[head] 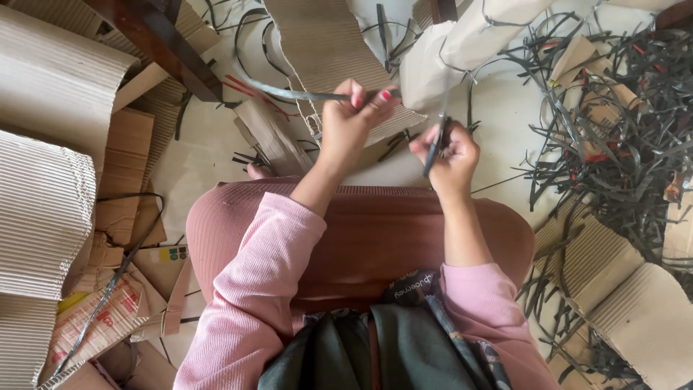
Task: The person sits on the floor and uses scissors to cut thin strips of material. They then wrap these strips around a cardboard tube and tie them to secure the material. The person also folds a flat piece of corrugated cardboard.
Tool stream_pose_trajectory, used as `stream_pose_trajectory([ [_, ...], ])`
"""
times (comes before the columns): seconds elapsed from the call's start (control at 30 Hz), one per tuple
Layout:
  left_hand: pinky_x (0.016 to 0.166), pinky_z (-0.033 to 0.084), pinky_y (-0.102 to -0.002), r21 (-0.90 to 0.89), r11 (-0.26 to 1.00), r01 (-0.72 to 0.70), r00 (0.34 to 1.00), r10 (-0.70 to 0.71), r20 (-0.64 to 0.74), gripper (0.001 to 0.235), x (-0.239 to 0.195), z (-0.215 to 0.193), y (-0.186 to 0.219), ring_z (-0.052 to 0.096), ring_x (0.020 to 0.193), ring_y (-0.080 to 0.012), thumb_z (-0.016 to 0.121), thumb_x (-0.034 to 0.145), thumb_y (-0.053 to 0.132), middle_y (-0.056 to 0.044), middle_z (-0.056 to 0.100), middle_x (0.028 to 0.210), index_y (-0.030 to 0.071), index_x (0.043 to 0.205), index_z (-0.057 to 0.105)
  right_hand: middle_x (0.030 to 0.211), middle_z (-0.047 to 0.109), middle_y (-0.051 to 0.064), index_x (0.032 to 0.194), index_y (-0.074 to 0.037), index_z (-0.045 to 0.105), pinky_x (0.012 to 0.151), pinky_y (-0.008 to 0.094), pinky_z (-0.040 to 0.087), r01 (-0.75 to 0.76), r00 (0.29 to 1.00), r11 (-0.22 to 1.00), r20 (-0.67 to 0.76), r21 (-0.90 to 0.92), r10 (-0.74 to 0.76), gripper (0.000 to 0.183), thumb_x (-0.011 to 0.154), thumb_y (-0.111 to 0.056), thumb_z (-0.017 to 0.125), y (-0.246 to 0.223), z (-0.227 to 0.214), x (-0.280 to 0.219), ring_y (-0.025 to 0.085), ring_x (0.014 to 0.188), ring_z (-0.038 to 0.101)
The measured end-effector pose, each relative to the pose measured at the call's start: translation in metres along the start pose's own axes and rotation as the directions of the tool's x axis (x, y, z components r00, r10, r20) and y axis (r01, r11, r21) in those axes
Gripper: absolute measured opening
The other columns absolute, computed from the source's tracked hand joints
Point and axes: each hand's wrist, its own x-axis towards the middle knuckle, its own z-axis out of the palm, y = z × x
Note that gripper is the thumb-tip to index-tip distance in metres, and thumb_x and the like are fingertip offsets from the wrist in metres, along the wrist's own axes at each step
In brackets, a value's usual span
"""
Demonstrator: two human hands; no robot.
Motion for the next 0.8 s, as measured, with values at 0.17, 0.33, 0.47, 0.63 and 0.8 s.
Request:
stream_pose_trajectory([
  [0.17, 0.082, 0.068, -0.045, -0.378, 0.926, 0.012, 0.999, -0.03, -0.043, 0.035, 0.027, -0.035, -0.001, 0.076, 0.095, -0.0399, 0.065, 0.095, -0.008, -0.036, 0.07, 0.115, 0.011, 0.08, 0.04, 0.08, 0.058, 0.007, 0.093, -0.008, 0.049, 0.052, 0.026, 0.055, -0.518, 0.676, 0.845, 0.668, 0.132, 0.311, 0.091, 0.071, -0.096, 0.054, -0.048, -0.014, -0.003, 0.013, 0.063, 0.059],
  [0.33, 0.099, 0.055, -0.046, -0.32, 0.946, 0.048, 0.99, -0.088, -0.111, 0.041, 0.031, -0.038, 0.006, 0.072, 0.115, -0.0378, 0.064, 0.096, 0.003, -0.025, 0.073, 0.12, 0.02, 0.075, 0.034, 0.079, 0.055, 0.01, 0.099, -0.008, 0.047, 0.044, 0.031, 0.057, -0.657, 0.376, 0.747, 0.814, -0.103, 0.443, 0.097, 0.067, -0.099, 0.032, -0.042, 0.001, -0.001, 0.018, 0.068, 0.057],
  [0.47, 0.087, 0.061, -0.039, -0.344, 0.937, 0.062, 0.989, -0.104, -0.105, 0.036, 0.034, -0.041, 0.0, 0.074, 0.101, -0.0262, 0.065, 0.097, 0.003, -0.015, 0.074, 0.109, 0.02, 0.075, 0.041, 0.082, 0.053, 0.009, 0.104, -0.008, 0.045, 0.049, 0.031, 0.06, -0.728, 0.307, 0.679, 0.84, -0.095, 0.447, 0.1, 0.064, -0.099, 0.035, -0.034, -0.003, 0.001, 0.015, 0.069, 0.056],
  [0.63, 0.106, 0.055, -0.039, -0.201, 0.98, 0.012, 0.999, -0.005, 0.034, 0.035, 0.032, -0.036, -0.002, 0.068, 0.1, -0.0174, 0.06, 0.098, -0.001, -0.007, 0.065, 0.091, 0.016, 0.074, 0.04, 0.077, 0.052, 0.008, 0.096, -0.01, 0.042, 0.045, 0.026, 0.053, -0.747, 0.441, 0.647, 0.842, 0.152, 0.311, 0.092, 0.071, -0.098, 0.045, -0.028, 0.001, 0.001, 0.011, 0.061, 0.05],
  [0.8, 0.11, 0.05, -0.038, -0.075, 0.989, 0.124, 0.986, -0.114, 0.12, 0.032, 0.029, -0.034, 0.009, 0.068, 0.118, -0.0304, 0.04, 0.09, -0.011, -0.016, 0.072, 0.11, 0.018, 0.076, 0.036, 0.075, 0.051, 0.006, 0.092, -0.009, 0.043, 0.047, 0.025, 0.047, -0.635, 0.498, 0.771, 0.784, 0.04, 0.37, 0.092, 0.074, -0.098, 0.03, -0.037, 0.004, 0.01, 0.014, 0.058, 0.048],
])
